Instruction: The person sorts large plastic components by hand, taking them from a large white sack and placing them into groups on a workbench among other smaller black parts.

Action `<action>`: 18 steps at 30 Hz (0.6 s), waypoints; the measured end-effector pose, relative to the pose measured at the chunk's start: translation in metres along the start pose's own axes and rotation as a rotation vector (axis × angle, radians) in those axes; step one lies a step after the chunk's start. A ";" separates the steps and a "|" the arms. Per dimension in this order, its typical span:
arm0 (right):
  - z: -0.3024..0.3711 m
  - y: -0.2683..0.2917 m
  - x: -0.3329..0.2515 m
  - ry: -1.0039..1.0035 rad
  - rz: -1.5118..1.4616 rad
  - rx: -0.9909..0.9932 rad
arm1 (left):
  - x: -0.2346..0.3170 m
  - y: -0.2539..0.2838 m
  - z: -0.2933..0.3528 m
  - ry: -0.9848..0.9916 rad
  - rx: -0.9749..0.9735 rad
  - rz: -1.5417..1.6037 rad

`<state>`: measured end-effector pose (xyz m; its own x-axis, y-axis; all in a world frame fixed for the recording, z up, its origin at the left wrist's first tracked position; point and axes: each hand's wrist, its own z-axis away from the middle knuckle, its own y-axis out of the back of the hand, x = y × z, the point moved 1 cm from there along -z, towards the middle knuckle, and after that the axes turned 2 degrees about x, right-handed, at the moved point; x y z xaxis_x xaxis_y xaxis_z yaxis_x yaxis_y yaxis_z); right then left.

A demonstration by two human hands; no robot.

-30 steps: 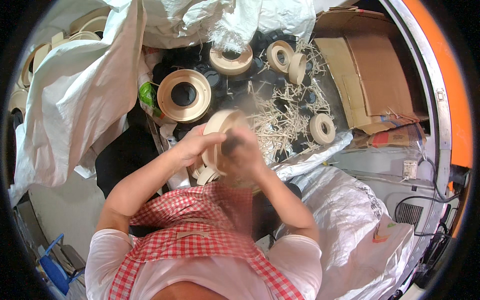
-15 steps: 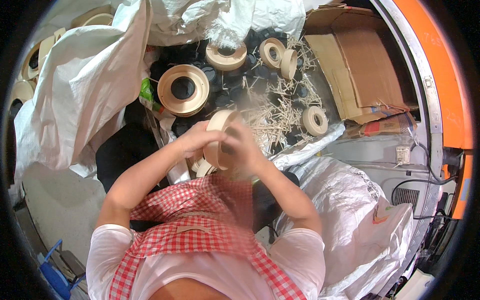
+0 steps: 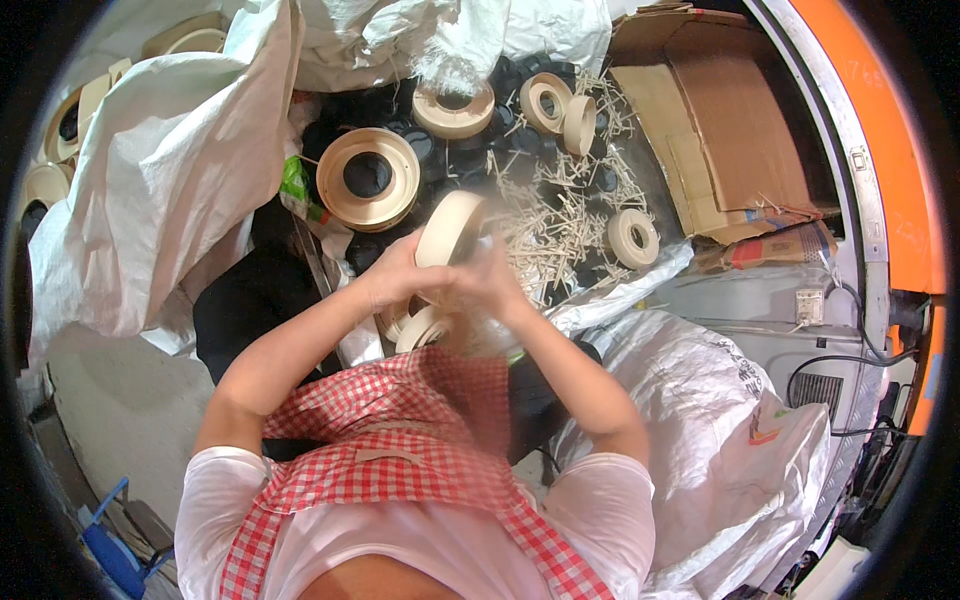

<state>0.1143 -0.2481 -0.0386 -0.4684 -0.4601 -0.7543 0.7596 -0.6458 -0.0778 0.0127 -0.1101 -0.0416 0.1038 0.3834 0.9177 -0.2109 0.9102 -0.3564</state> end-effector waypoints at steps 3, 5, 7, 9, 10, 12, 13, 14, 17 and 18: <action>-0.007 0.009 0.003 0.830 0.496 -0.025 | -0.011 0.003 -0.006 -0.058 -0.004 -0.185; -0.015 0.028 -0.003 -0.059 -0.181 -0.335 | -0.004 0.000 -0.004 -0.013 0.044 -0.148; -0.012 0.014 -0.002 0.231 0.105 -0.158 | -0.003 0.002 -0.005 0.068 0.093 -0.138; 0.001 -0.010 -0.013 0.388 0.191 0.019 | -0.016 0.005 -0.006 -0.011 0.122 -0.102; 0.008 -0.021 -0.020 0.459 0.245 0.120 | -0.022 0.007 -0.007 -0.094 0.146 -0.069; -0.007 -0.002 -0.004 0.034 0.187 0.073 | -0.006 0.007 -0.006 -0.125 0.273 -0.047; -0.016 0.012 0.013 -0.031 0.312 0.094 | 0.008 0.011 -0.004 -0.111 0.290 0.111; -0.029 0.023 0.029 -0.098 0.438 0.094 | 0.013 0.028 -0.007 -0.257 0.289 0.139; -0.036 0.031 0.080 0.324 0.518 -0.111 | 0.034 0.056 -0.011 -0.317 0.705 0.332; -0.040 0.028 0.094 0.410 0.622 -0.154 | 0.024 0.078 -0.015 -0.271 0.898 0.184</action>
<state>0.1101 -0.2852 -0.1380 0.2487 -0.4284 -0.8687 0.8974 -0.2354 0.3731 0.0131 -0.0275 -0.0501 -0.2100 0.3564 0.9104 -0.8805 0.3358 -0.3345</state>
